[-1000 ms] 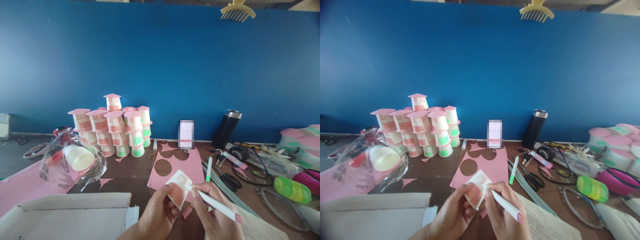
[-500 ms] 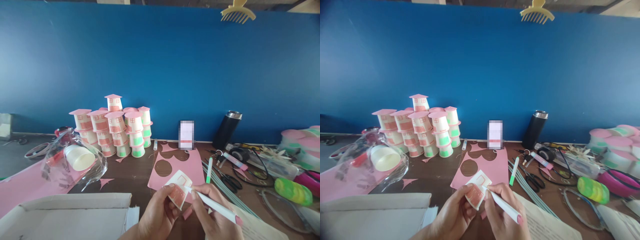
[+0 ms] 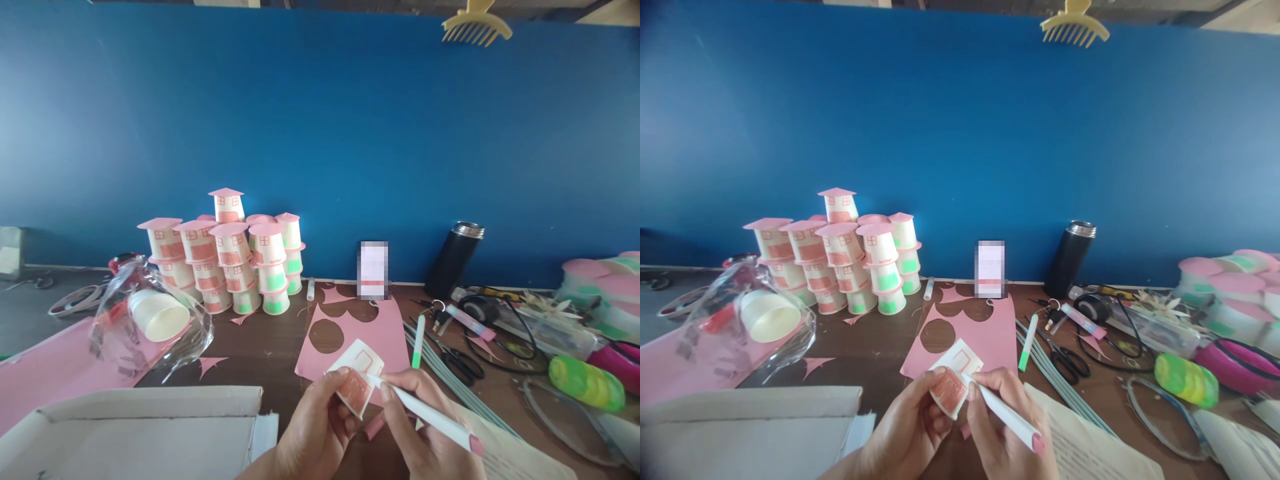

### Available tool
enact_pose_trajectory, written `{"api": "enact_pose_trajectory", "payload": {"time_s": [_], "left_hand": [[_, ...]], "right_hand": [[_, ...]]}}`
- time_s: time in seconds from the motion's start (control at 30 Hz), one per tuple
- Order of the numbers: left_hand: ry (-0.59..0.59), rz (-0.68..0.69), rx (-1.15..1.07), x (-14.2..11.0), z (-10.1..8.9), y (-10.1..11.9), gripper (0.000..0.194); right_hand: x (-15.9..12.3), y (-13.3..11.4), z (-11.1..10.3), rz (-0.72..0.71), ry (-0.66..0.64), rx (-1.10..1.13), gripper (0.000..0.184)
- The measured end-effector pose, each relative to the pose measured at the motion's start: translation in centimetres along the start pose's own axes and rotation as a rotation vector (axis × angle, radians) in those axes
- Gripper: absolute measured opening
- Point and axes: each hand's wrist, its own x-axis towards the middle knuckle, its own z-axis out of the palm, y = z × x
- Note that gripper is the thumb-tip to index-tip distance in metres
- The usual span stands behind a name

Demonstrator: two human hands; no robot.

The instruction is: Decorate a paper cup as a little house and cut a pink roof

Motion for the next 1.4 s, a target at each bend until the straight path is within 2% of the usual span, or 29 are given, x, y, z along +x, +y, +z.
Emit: {"api": "enact_pose_trajectory", "payload": {"time_s": [0.27, 0.5, 0.73, 0.9, 1.4], "left_hand": [[0.018, 0.037, -0.03, -0.3, 0.5, 0.1, 0.017], [0.07, 0.087, -0.027, -0.6, 0.8, 0.0, 0.014], [-0.034, 0.133, 0.115, -0.5, 0.8, -0.3, 0.028], [-0.046, 0.165, 0.201, -0.5, 1.0, -0.3, 0.034], [-0.058, 0.19, 0.283, -0.2, 0.7, -0.5, 0.039]], "right_hand": [[0.1, -0.1, 0.0, -0.02, 0.018, -0.005, 0.009], [0.2, -0.9, -0.5, 0.031, 0.171, 0.036, 0.009], [0.1, 0.1, -0.3, -0.029, 0.114, -0.027, 0.007], [0.0, 0.2, -0.2, -0.022, 0.074, -0.011, 0.007], [0.1, 0.0, -0.1, -0.016, 0.044, -0.014, 0.008]]}}
